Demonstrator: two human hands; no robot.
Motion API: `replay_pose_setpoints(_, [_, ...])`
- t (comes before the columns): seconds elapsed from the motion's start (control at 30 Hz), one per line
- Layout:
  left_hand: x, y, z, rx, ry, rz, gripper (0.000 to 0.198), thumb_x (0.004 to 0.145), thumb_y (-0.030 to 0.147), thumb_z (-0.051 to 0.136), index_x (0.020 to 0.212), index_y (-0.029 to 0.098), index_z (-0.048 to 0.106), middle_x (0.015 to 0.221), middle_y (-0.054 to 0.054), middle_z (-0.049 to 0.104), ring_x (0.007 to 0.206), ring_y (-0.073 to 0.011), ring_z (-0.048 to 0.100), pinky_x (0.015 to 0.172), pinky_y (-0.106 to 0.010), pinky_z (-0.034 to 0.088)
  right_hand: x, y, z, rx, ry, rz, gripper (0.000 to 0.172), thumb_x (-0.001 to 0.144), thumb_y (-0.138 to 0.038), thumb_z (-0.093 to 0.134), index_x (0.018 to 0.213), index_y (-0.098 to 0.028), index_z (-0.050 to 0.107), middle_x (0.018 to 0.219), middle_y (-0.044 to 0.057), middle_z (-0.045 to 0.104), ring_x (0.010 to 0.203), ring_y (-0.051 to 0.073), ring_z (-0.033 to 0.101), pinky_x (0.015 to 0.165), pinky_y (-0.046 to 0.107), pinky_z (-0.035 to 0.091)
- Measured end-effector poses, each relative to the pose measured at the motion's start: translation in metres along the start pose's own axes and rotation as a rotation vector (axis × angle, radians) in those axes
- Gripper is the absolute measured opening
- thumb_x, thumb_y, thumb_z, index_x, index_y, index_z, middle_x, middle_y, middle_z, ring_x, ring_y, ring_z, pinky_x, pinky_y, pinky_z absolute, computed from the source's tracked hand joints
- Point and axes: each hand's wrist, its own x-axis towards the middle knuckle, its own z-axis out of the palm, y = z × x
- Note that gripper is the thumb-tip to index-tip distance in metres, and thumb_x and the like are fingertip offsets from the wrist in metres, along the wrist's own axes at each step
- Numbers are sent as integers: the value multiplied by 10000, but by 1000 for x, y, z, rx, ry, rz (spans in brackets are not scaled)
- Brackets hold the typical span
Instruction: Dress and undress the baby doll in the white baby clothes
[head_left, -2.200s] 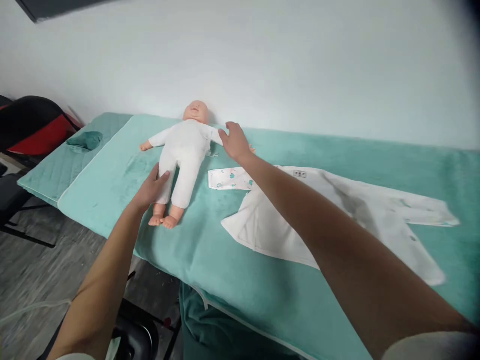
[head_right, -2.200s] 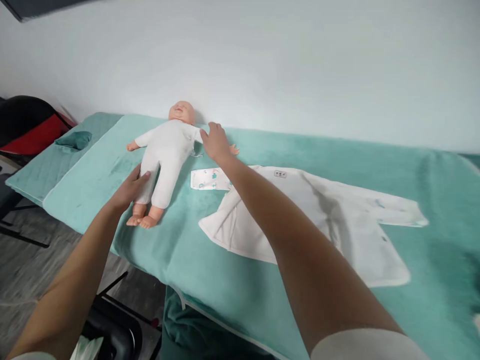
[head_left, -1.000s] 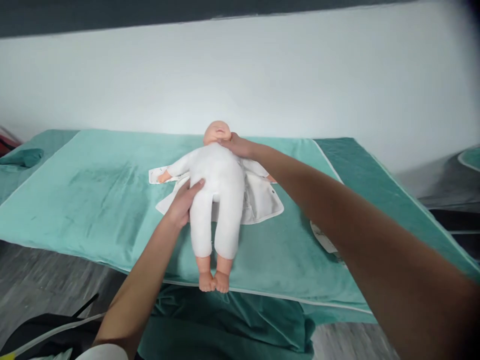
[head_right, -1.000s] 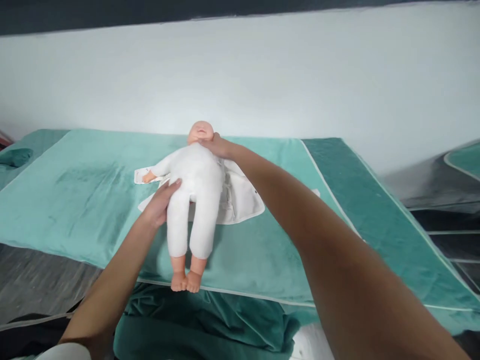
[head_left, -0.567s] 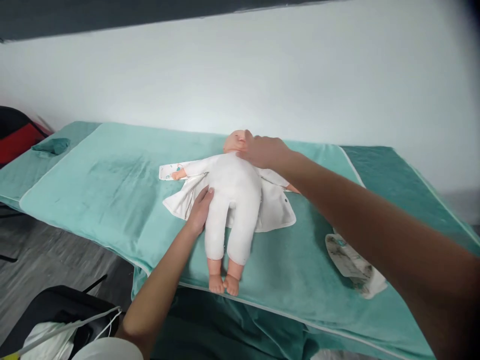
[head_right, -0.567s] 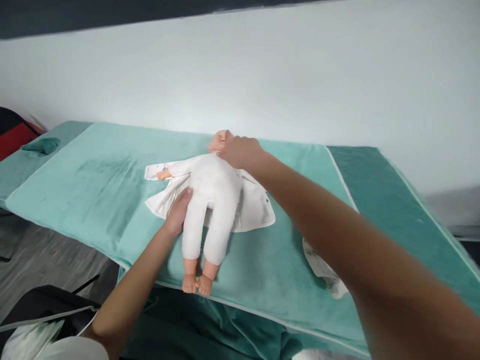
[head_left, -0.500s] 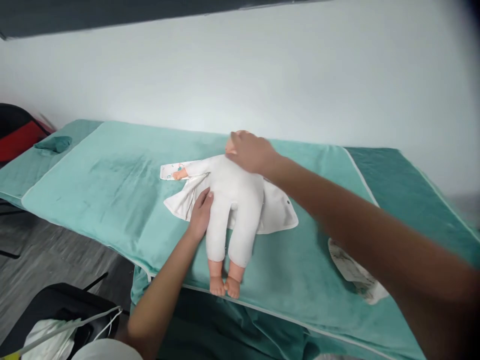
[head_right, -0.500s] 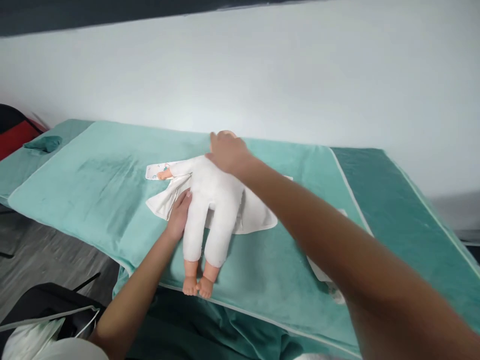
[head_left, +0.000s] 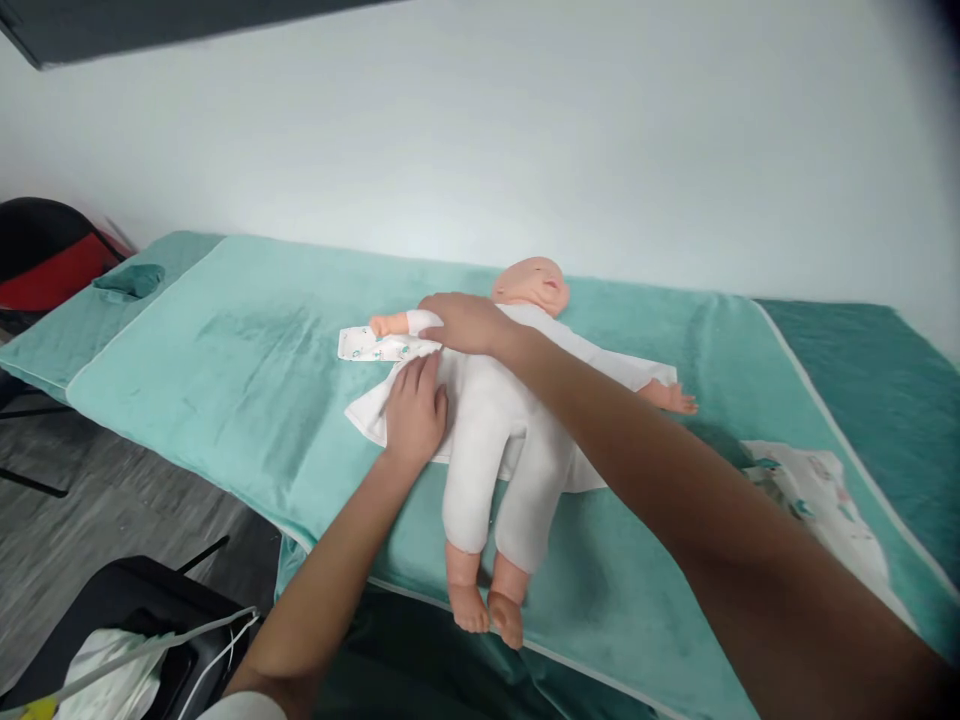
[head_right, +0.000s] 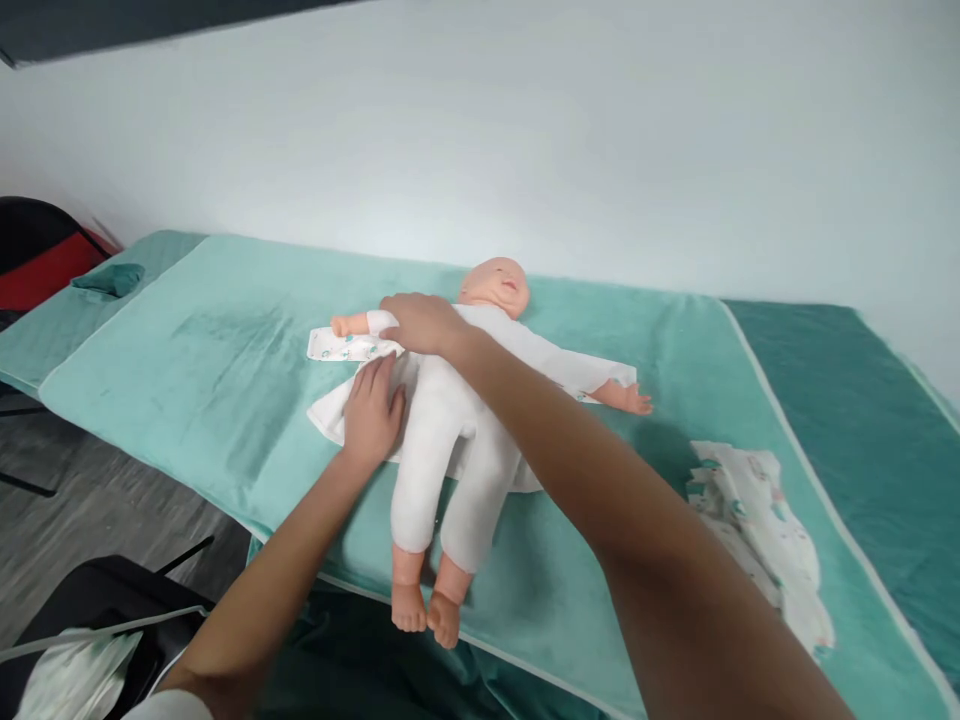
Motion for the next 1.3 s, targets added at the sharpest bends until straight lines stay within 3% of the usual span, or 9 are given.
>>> replay_pose_setpoints(0.07, [22, -13, 3, 142, 16, -59, 522, 955, 221, 575, 1474, 170, 549, 1528, -208, 581, 1483, -406, 470, 1196, -629, 401, -11, 11, -5, 48, 71, 18, 383, 989, -445, 552, 1308, -262, 656, 1373, 71, 710, 1196, 334, 662, 907, 436, 514])
replay_pose_setpoints(0.17, [48, -33, 4, 234, -4, -217, 308, 935, 251, 630, 1224, 161, 686, 1333, -224, 688, 1346, -453, 549, 1062, -628, 455, -24, 21, -7, 32, 55, 32, 368, 976, -448, 559, 1275, -273, 682, 1355, 70, 716, 1190, 344, 657, 923, 448, 492])
replay_pose_setpoints(0.27, [58, -49, 0, 71, 68, -370, 141, 964, 237, 552, 968, 183, 682, 1037, -143, 738, 1051, -335, 653, 892, -466, 496, -30, 21, -6, 21, 17, 17, 345, 979, -496, 560, 1193, -272, 711, 1230, 72, 751, 1099, 321, 673, 884, 432, 466])
replay_pose_setpoints(0.4, [55, -56, -3, -306, 215, -458, 74, 923, 208, 548, 916, 207, 621, 837, -5, 671, 787, -178, 595, 729, -296, 426, -28, 12, 0, -56, -26, 14, 421, 993, -601, 531, 1123, -256, 733, 1125, 87, 762, 1024, 311, 673, 828, 409, 437])
replay_pose_setpoints(0.77, [52, -56, 1, -531, 347, -497, 80, 952, 267, 576, 908, 202, 595, 837, 22, 630, 791, -132, 574, 762, -247, 434, -22, 9, 3, -176, -90, 76, 431, 993, -603, 503, 1044, -237, 725, 1070, 103, 762, 981, 315, 681, 766, 390, 403])
replay_pose_setpoints(1.03, [47, -46, 5, -190, 4, -196, 161, 980, 334, 567, 1048, 219, 657, 1011, -57, 762, 960, -239, 687, 839, -336, 464, 6, -11, 23, -294, -78, 109, 336, 977, -378, 623, 1191, -129, 697, 1127, 198, 757, 1062, 376, 687, 889, 461, 462])
replay_pose_setpoints(1.1, [48, -46, 4, -167, 23, -222, 192, 996, 338, 538, 1073, 210, 660, 1027, -71, 768, 962, -249, 693, 849, -349, 475, -7, -6, 20, -192, 59, 78, 331, 976, -362, 627, 1210, -136, 690, 1184, 191, 746, 1107, 368, 672, 915, 459, 479])
replay_pose_setpoints(1.2, [50, -47, 3, -144, 33, -249, 252, 1008, 353, 518, 1108, 190, 683, 1094, -102, 775, 1026, -265, 700, 920, -374, 492, -54, 19, 13, 46, 506, 169, 294, 1006, -331, 548, 1231, -192, 677, 1269, 144, 723, 1153, 307, 658, 952, 423, 494])
replay_pose_setpoints(1.3, [51, -48, 3, -142, 13, -270, 335, 1022, 423, 506, 1135, 178, 705, 1161, -123, 777, 1099, -279, 697, 989, -395, 492, -113, 53, 16, 136, 811, 645, 328, 1038, -359, 431, 1171, -200, 685, 1021, 115, 745, 965, 283, 683, 880, 416, 496])
